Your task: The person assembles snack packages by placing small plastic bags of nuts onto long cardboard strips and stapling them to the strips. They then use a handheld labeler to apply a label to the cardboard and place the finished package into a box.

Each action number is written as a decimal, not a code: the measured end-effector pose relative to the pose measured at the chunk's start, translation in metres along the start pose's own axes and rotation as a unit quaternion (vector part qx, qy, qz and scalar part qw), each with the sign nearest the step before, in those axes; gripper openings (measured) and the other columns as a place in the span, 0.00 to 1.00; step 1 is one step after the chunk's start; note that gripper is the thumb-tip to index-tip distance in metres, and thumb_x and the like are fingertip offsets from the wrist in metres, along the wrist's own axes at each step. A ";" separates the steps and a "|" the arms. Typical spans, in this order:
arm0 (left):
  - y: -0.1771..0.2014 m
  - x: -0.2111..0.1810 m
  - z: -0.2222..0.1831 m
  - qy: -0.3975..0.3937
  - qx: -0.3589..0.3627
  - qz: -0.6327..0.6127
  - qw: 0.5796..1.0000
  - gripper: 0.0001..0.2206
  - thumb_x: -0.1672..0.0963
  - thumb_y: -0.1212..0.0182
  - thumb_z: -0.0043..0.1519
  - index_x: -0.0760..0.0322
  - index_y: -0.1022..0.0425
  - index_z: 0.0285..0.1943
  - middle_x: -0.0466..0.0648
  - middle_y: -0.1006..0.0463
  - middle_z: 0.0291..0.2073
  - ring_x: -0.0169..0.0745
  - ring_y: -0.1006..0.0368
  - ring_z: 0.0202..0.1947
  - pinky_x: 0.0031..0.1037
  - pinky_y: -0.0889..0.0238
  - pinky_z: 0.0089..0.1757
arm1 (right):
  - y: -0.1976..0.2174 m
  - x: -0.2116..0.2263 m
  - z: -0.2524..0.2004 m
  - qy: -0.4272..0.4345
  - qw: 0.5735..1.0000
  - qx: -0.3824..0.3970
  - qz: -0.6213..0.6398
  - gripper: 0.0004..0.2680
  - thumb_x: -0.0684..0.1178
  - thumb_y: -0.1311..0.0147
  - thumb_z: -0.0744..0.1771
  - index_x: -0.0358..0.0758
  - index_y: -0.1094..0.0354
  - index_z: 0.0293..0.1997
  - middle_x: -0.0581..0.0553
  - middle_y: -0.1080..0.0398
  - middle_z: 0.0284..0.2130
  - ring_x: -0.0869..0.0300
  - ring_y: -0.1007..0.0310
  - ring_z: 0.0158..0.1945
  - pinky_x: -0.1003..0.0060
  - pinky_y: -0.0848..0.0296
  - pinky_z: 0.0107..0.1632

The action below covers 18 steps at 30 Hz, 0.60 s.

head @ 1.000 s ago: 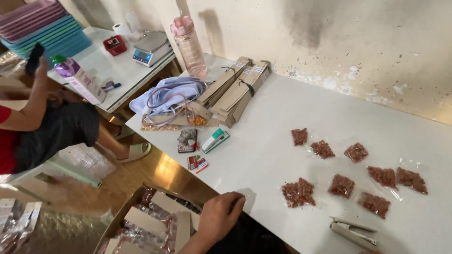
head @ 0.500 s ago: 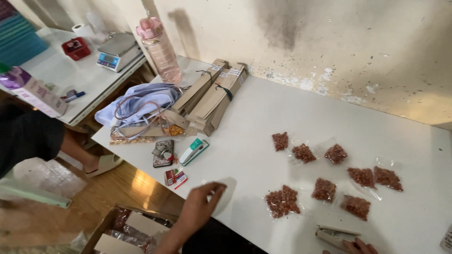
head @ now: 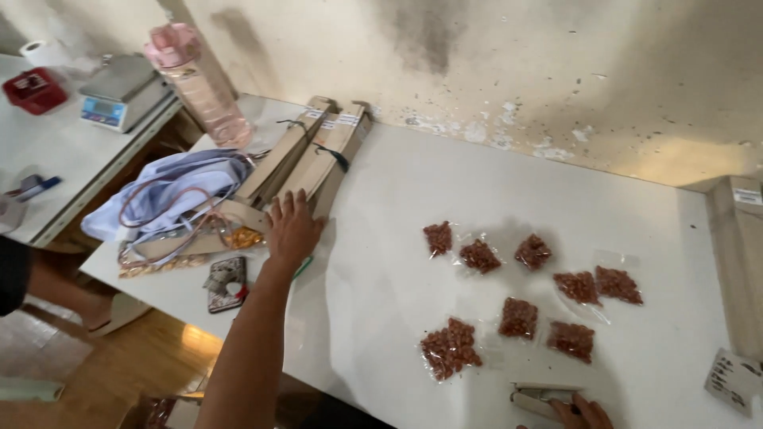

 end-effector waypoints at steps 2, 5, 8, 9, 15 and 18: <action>-0.034 0.011 0.016 -0.025 0.008 0.040 0.999 0.35 0.46 0.46 0.63 0.58 0.50 0.78 0.58 0.49 0.76 0.67 0.58 0.76 0.64 0.63 0.65 | 0.027 0.029 0.002 0.050 0.995 -0.084 0.012 0.30 0.77 0.37 0.49 0.62 0.24 0.52 0.48 0.28 0.61 0.46 0.29 0.68 0.50 0.32 0.74; -0.069 0.012 0.025 -0.073 -0.025 0.107 0.991 0.35 0.47 0.47 0.60 0.60 0.47 0.78 0.58 0.44 0.74 0.63 0.51 0.73 0.64 0.56 0.62 | 0.101 0.085 0.007 0.098 0.978 -0.185 0.018 0.25 0.72 0.42 0.55 0.52 0.25 0.50 0.43 0.26 0.56 0.45 0.26 0.62 0.47 0.29 0.66; -0.055 -0.004 0.016 -0.094 -0.086 0.105 0.986 0.31 0.53 0.48 0.58 0.61 0.40 0.75 0.56 0.35 0.71 0.58 0.42 0.69 0.59 0.47 0.57 | 0.132 0.114 0.015 0.089 0.976 -0.196 0.014 0.22 0.71 0.47 0.59 0.50 0.25 0.48 0.42 0.25 0.53 0.47 0.25 0.61 0.48 0.29 0.62; -0.042 -0.009 0.009 -0.095 -0.100 0.079 0.987 0.27 0.57 0.49 0.60 0.60 0.35 0.73 0.54 0.32 0.69 0.58 0.39 0.68 0.56 0.44 0.56 | 0.134 0.117 0.016 0.078 0.980 -0.185 0.011 0.22 0.74 0.51 0.60 0.52 0.24 0.48 0.44 0.25 0.53 0.48 0.26 0.61 0.49 0.30 0.60; -0.055 -0.062 -0.012 -0.110 0.074 0.156 0.979 0.28 0.61 0.55 0.63 0.57 0.44 0.76 0.54 0.47 0.77 0.60 0.57 0.77 0.64 0.58 0.66 | 0.120 0.099 0.009 0.074 0.993 -0.095 -0.014 0.27 0.75 0.43 0.56 0.56 0.29 0.56 0.47 0.31 0.62 0.48 0.34 0.68 0.45 0.37 0.68; -0.058 -0.064 -0.013 -0.095 0.070 0.131 0.984 0.28 0.62 0.56 0.62 0.61 0.44 0.76 0.57 0.46 0.77 0.63 0.56 0.77 0.65 0.59 0.66 | 0.122 0.100 0.011 0.086 0.992 -0.094 -0.003 0.25 0.75 0.43 0.57 0.55 0.28 0.53 0.45 0.30 0.60 0.47 0.33 0.65 0.45 0.36 0.66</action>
Point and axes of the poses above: each hand's wrist, its own z-axis towards the middle knuckle, its own y-axis out of the back of the hand, x = y × z, the point moved 6 cm from there along z, towards the middle knuckle
